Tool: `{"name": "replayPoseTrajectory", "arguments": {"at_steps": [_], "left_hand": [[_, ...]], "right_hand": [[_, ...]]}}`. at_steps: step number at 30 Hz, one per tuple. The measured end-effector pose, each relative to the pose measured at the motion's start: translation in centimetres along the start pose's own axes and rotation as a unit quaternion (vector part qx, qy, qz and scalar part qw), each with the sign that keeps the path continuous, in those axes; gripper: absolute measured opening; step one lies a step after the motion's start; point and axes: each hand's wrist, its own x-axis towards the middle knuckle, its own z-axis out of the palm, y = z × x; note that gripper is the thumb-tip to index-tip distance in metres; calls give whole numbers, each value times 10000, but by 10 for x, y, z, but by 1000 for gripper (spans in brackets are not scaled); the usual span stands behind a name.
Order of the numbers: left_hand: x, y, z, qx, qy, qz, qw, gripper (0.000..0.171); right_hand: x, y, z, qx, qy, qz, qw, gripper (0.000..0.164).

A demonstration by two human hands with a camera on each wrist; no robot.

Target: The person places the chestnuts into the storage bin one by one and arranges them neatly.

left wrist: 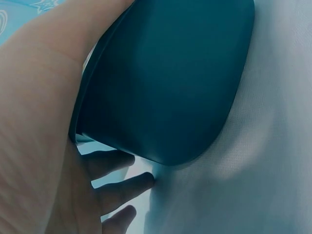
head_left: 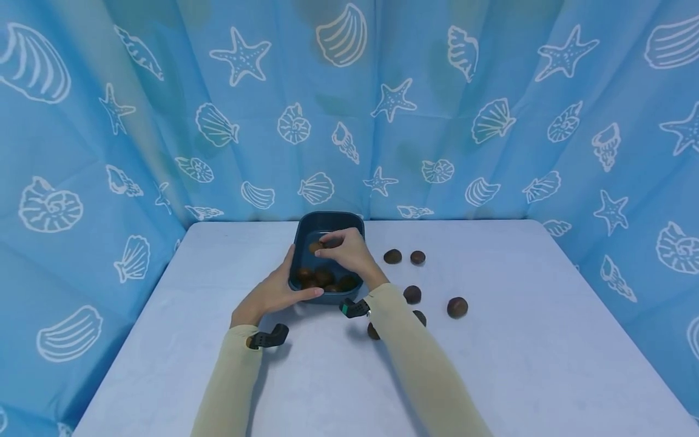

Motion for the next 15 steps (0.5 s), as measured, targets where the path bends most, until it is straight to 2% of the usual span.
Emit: {"name": "replayPoseTrajectory", "arguments": {"at_steps": [6, 15], "left_hand": [[2, -3, 2, -62, 32, 147, 9999, 121], [3, -4, 1, -30, 20, 141, 9999, 120]], "right_hand": [[4, 3, 11, -384, -27, 126, 9992, 29], [9, 7, 22, -711, -167, 395, 9965, 26]]}}
